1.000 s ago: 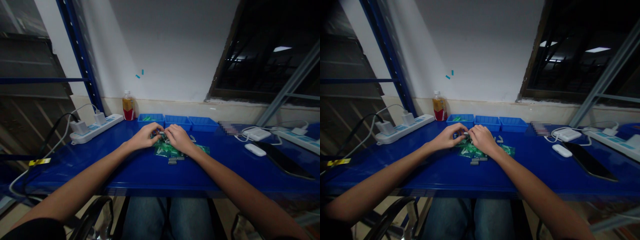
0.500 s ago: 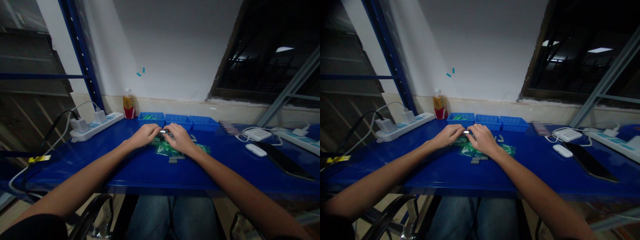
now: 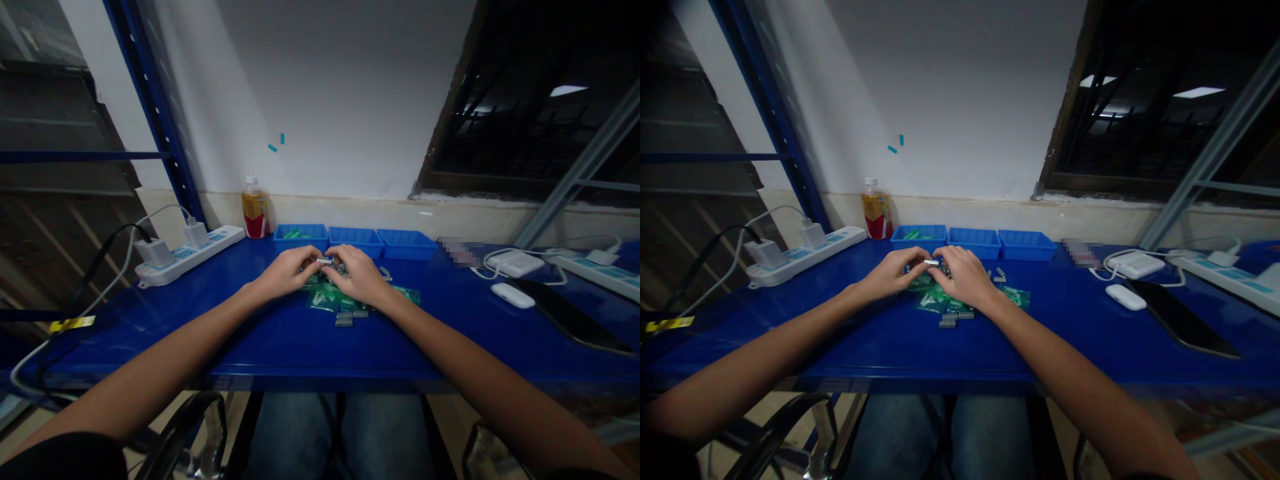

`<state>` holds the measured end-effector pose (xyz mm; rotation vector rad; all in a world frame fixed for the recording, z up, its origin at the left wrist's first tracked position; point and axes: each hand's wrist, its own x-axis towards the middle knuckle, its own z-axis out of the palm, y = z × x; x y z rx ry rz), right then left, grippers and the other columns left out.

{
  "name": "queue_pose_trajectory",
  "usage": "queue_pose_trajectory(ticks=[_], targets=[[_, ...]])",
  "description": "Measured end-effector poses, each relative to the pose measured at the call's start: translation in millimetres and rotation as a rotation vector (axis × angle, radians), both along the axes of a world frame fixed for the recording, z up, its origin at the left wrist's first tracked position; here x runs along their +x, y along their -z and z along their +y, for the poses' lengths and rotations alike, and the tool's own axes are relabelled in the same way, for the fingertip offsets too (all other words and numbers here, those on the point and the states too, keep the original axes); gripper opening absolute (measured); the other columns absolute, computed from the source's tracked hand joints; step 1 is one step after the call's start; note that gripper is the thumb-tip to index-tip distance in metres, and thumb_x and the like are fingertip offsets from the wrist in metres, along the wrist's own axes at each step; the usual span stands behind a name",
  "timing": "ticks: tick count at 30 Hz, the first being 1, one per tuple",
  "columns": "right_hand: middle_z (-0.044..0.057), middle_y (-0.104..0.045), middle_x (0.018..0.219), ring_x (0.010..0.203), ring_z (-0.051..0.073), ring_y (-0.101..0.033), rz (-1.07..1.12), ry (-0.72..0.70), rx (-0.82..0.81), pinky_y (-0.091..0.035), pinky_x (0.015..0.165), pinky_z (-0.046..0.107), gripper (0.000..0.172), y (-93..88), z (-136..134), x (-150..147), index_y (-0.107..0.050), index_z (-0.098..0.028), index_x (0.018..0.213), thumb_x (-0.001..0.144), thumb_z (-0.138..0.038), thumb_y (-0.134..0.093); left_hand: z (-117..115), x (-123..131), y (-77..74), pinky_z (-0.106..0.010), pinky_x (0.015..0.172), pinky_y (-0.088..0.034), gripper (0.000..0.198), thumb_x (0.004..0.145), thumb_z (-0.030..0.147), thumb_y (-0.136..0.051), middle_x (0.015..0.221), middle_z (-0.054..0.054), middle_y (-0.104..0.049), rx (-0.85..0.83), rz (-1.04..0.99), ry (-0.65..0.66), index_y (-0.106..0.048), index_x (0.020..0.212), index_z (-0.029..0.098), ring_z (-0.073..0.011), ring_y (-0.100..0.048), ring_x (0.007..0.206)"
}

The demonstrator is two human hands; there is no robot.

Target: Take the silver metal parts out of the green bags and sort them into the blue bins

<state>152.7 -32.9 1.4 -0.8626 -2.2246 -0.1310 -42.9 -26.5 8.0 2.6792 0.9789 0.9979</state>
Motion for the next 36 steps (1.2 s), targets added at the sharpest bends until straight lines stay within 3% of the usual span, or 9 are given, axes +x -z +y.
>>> queue_pose_trajectory(ticks=[12,14,19,24,27,30,34,36], targets=[[0.007,-0.059,0.088,0.085,0.02,-0.051,-0.069,-0.004,0.06,-0.037,0.075,0.032,0.014,-0.2,-0.4,-0.4,-0.057,-0.017,0.094,0.09,-0.029,-0.049,-1.5,0.2,-3.2,-0.023,0.058,-0.035,0.037,0.095,0.034,-0.033,0.062,0.0,-0.053,0.0,0.04,-0.064,-0.051,0.069,0.015,-0.012,-0.051,0.06],[0.007,-0.059,0.086,0.084,0.02,-0.051,-0.062,0.009,0.062,-0.036,0.075,0.032,0.016,-0.1,-0.9,-0.9,-0.057,-0.017,0.091,0.091,-0.028,-0.045,-2.4,-0.1,-3.5,-0.024,0.059,-0.037,0.037,0.096,0.035,-0.032,0.065,0.0,-0.055,-0.02,0.023,-0.048,-0.053,0.073,0.015,-0.0122,-0.052,0.062],[0.006,-0.056,0.079,0.08,0.018,-0.05,-0.036,0.032,0.036,-0.036,0.073,0.031,0.023,-1.1,-0.1,-0.6,-0.056,-0.017,0.081,0.093,-0.027,-0.039,-4.6,-0.8,-3.1,-0.025,0.064,-0.043,0.029,0.091,0.034,-0.044,0.084,-0.003,-0.061,-0.021,-0.073,0.023,-0.05,0.111,0.015,-0.0128,-0.055,0.07],[0.004,-0.055,0.075,0.077,0.017,-0.05,-0.027,-0.007,0.018,-0.036,0.072,0.031,0.028,-1.8,0.3,0.3,-0.054,-0.018,0.076,0.095,-0.027,-0.036,-3.2,-1.3,-2.8,-0.024,0.061,-0.042,0.022,0.09,0.03,-0.045,0.08,-0.003,-0.061,0.028,-0.043,0.022,-0.054,0.103,0.015,-0.012,-0.055,0.068],[0.004,-0.056,0.08,0.079,0.017,-0.051,0.02,-0.027,0.025,-0.038,0.072,0.03,0.016,-1.9,-1.4,0.0,-0.055,-0.017,0.09,0.091,-0.03,-0.047,-2.3,-1.4,-3.1,-0.024,0.06,-0.041,0.024,0.092,0.032,-0.043,0.081,-0.003,-0.062,0.026,-0.045,0.002,-0.054,0.102,0.014,-0.0119,-0.055,0.066],[0.005,-0.057,0.084,0.08,0.018,-0.052,0.035,-0.026,0.054,-0.038,0.073,0.03,0.018,-2.2,-3.5,-0.4,-0.054,-0.017,0.099,0.086,-0.029,-0.054,-2.7,-1.4,-4.0,-0.025,0.063,-0.041,0.025,0.093,0.033,-0.04,0.08,-0.004,-0.063,0.02,-0.024,-0.028,-0.056,0.098,0.014,-0.0128,-0.056,0.068],[0.006,-0.059,0.085,0.081,0.019,-0.053,0.007,-0.009,0.071,-0.038,0.074,0.031,0.014,-2.2,-4.2,-1.1,-0.056,-0.018,0.095,0.09,-0.027,-0.046,-3.5,-1.6,-4.6,-0.025,0.063,-0.04,0.03,0.095,0.034,-0.036,0.074,-0.002,-0.061,0.009,0.008,-0.034,-0.057,0.088,0.014,-0.0131,-0.056,0.067],[0.007,-0.059,0.086,0.082,0.019,-0.053,-0.001,0.002,0.069,-0.038,0.074,0.031,0.016,-1.8,-3.4,-1.6,-0.057,-0.018,0.094,0.092,-0.026,-0.044,-3.7,-1.7,-4.2,-0.025,0.062,-0.041,0.028,0.094,0.034,-0.037,0.075,-0.002,-0.061,0.005,-0.014,-0.022,-0.057,0.093,0.014,-0.0128,-0.056,0.067]])
